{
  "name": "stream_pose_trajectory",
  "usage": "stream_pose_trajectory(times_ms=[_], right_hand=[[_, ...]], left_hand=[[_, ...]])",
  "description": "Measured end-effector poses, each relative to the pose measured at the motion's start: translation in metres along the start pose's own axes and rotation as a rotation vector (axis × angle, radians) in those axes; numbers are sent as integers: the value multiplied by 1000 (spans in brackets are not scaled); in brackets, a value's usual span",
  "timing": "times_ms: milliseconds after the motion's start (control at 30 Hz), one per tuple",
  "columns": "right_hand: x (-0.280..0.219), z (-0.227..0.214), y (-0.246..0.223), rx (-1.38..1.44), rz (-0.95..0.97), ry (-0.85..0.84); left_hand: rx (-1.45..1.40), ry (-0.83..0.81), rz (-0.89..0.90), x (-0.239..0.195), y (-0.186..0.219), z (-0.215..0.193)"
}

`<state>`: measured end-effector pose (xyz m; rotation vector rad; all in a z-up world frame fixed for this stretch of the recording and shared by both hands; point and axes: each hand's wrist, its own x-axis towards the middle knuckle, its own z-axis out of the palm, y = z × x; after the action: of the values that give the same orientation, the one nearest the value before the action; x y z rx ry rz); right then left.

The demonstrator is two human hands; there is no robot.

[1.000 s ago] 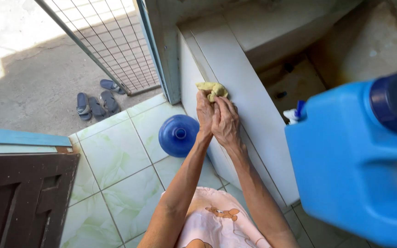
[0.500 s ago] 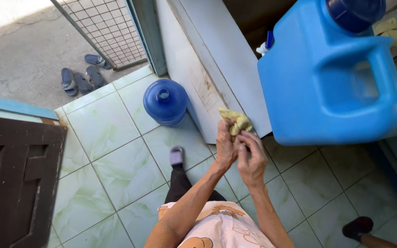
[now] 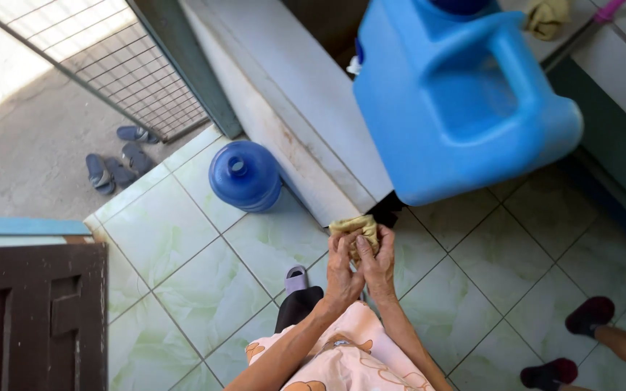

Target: Cleaning and wiping a tiled ledge and countertop with a yellow cloth.

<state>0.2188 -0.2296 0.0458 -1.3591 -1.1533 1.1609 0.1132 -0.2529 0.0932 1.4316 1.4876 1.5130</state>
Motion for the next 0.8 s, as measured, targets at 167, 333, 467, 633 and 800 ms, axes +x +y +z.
stream_pose_trajectory(times_ms=[167,333,467,633,800], right_hand=[[-4,-41,47,635,407,76],[47,-69,14,864,363,107],[114,-48,14,879,268,157],[124,15,70,792,248,491],[47,71,25,592,14,565]], left_hand=[[-118,-163,-263,-20,-7,19],[40,16,-65,14,13,28],[108,72,-6,59,25,28],[142,-71,-37,83,6,16],[109,-209,-44,93,1,5]])
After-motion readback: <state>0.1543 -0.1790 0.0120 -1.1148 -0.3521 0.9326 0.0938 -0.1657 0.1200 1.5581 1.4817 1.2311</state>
